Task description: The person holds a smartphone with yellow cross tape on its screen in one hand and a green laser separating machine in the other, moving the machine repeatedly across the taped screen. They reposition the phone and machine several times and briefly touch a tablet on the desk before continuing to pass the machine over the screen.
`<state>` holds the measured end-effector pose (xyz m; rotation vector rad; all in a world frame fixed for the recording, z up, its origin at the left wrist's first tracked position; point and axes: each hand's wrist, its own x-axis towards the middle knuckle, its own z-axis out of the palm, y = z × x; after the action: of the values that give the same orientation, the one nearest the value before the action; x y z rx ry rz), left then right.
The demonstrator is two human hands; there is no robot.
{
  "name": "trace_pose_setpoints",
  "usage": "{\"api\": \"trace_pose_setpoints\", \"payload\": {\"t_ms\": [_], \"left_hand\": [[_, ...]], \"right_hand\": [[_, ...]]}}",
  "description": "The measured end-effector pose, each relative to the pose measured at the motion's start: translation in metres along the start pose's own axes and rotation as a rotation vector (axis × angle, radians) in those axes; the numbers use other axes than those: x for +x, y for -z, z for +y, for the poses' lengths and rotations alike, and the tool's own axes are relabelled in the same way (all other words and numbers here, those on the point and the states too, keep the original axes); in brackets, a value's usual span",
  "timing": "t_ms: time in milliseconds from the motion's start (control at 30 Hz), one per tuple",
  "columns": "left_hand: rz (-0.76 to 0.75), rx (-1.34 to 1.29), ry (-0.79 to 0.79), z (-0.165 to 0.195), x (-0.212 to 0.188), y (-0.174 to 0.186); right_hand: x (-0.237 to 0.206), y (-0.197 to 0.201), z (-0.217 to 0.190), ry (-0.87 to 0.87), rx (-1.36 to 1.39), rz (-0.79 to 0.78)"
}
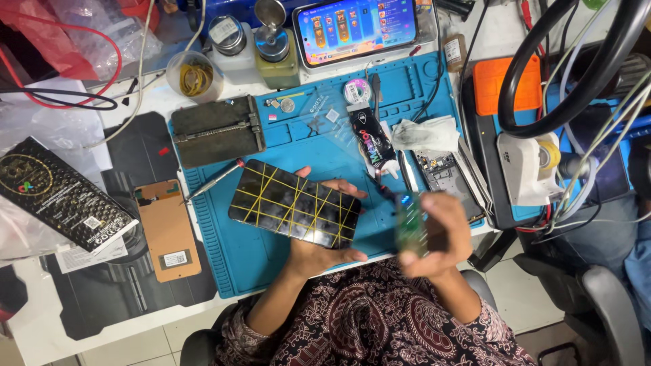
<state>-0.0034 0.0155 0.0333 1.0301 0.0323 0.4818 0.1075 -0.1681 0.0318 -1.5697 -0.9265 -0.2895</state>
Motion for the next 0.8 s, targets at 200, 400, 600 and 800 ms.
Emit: {"api": "trace_pose_setpoints", "payload": {"t_ms": [200, 400, 600, 800], "left_hand": [[-0.008, 0.014, -0.051, 0.001, -0.001, -0.007], [0.019, 0.008, -0.02, 0.005, 0.0, -0.008], [0.017, -0.025, -0.049, 0.005, 0.001, -0.008], [0.04, -0.062, -0.05, 0.005, 0.003, -0.009]], "right_hand": [[0.003, -0.005, -0.001, 0.144, -0.052, -0.064], [0.005, -0.009, -0.011, -0.029, 0.077, 0.078], [0.005, -0.011, -0.012, 0.254, -0.071, -0.1], [0.004, -0.019, -0.003, -0.001, 0.028, 0.103]]}}
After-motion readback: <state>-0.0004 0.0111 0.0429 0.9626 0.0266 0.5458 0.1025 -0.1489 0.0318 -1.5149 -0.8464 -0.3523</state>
